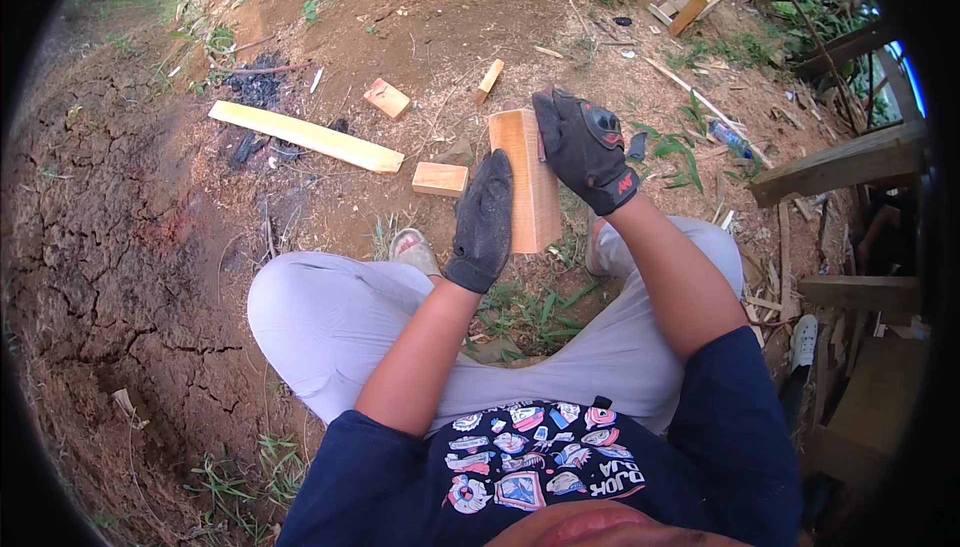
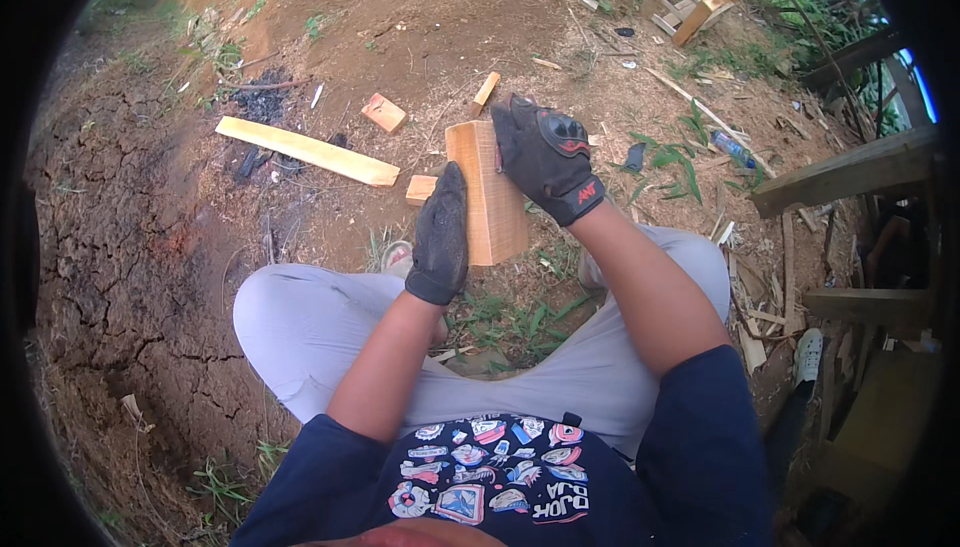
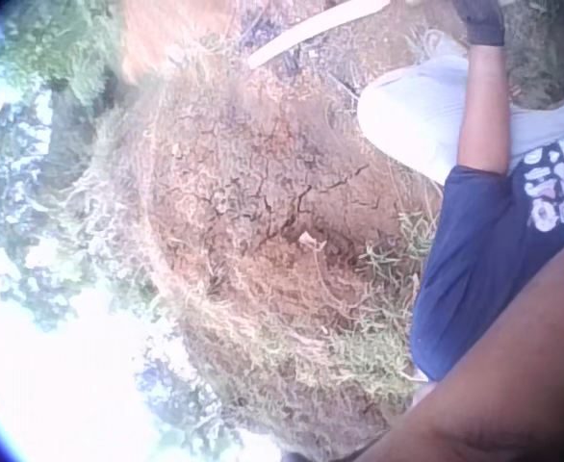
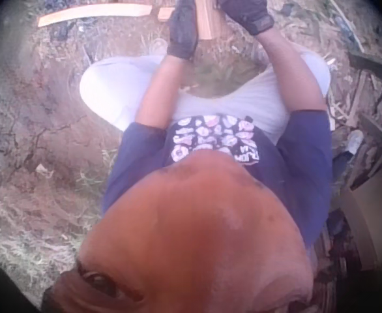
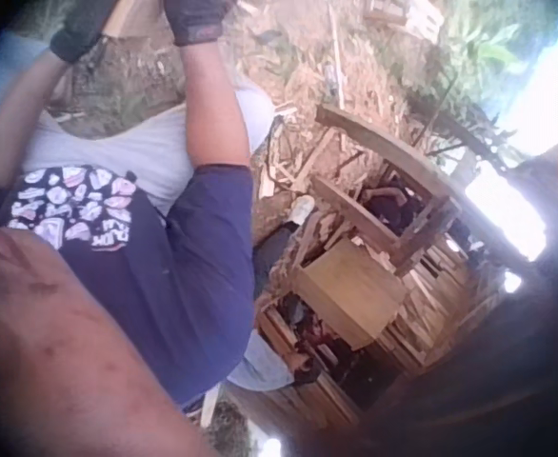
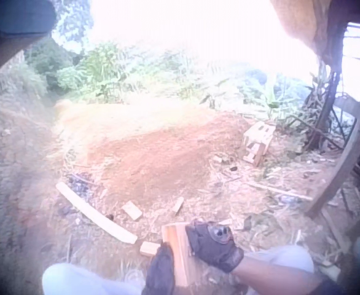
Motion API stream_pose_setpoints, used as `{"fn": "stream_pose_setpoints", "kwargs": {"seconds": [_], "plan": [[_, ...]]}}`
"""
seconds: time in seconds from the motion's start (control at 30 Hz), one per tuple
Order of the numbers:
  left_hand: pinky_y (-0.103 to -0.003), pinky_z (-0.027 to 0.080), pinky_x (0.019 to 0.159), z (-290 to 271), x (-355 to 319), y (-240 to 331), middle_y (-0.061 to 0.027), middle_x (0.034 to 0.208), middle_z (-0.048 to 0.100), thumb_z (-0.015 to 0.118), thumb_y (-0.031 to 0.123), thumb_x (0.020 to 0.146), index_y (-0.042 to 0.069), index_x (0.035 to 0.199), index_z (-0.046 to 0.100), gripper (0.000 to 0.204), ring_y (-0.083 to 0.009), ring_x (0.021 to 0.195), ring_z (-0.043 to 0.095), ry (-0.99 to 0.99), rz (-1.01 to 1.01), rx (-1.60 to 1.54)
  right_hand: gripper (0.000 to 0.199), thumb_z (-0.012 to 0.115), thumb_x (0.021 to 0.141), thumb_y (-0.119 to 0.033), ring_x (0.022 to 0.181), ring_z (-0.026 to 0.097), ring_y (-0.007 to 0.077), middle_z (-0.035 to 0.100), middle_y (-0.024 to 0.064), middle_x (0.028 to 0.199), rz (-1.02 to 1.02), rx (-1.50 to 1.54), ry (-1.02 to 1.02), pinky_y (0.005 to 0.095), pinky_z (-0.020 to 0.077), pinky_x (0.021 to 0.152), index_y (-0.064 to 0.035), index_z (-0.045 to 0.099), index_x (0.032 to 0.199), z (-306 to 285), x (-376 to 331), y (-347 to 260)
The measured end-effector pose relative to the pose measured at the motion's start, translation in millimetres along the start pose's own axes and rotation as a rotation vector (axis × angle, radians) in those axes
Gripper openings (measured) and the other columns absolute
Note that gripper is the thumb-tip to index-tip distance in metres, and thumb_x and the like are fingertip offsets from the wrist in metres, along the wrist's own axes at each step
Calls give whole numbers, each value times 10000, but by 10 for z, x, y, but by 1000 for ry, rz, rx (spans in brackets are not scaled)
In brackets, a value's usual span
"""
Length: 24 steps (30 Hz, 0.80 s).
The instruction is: The person sits on the ground and sands a small rectangular piece of wood using a sanding block. They rotate the wood to sand multiple sides and edges, then place the sanded piece on the ground among other wood pieces.
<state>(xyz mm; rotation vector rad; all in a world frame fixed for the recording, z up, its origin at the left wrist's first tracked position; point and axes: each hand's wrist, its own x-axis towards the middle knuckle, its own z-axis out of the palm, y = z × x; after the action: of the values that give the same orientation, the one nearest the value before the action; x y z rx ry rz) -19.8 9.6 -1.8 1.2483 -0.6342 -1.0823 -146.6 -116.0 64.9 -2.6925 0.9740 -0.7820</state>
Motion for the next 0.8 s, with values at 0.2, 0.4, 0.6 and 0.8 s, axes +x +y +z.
{"fn": "stream_pose_setpoints", "kwargs": {"seconds": [0.2, 0.4, 0.6, 0.8], "plan": [[-317, 580, 867, -94, 14, 170, -57, 1155, 684, 480, 469, 1130, 16, 1366, 586, 521, -122, 1000, 677, -24, -95, -397, 231, 650, 930, -276, 826, 699, 329, 696, 123, 955, -163, 125, 67, 474, 551, 707, -88, 691, 1059, -59, -5, -561], [-378, 580, 992, -90, 52, 491, -144, 1328, 640, 478, 575, 1094, 58, 1525, 429, 674, -230, 1146, 688, -101, -159, -523, 233, 590, 1001, -283, 808, 692, 351, 694, 160, 928, 11, 72, 49, 491, 549, 715, -63, 662, 1032, 170, -267, -288], [-355, 511, 1062, -77, -113, -134, -139, 1404, 614, 475, 484, 1124, 40, 1556, 415, 623, -228, 1267, 617, -60, 1, -39, 291, 605, 963, -236, 884, 687, 382, 687, 160, 1059, -1, 36, -136, 491, 543, 770, -55, 659, 1185, 105, 135, -205], [-332, 595, 900, -146, 97, 367, -122, 1209, 700, 458, 514, 1123, 26, 1387, 571, 566, -190, 1043, 712, -111, -189, -704, 240, 593, 1005, -291, 766, 704, 328, 690, 110, 852, -7, 191, 139, 475, 548, 673, -96, 702, 1093, 242, -354, -525]]}}
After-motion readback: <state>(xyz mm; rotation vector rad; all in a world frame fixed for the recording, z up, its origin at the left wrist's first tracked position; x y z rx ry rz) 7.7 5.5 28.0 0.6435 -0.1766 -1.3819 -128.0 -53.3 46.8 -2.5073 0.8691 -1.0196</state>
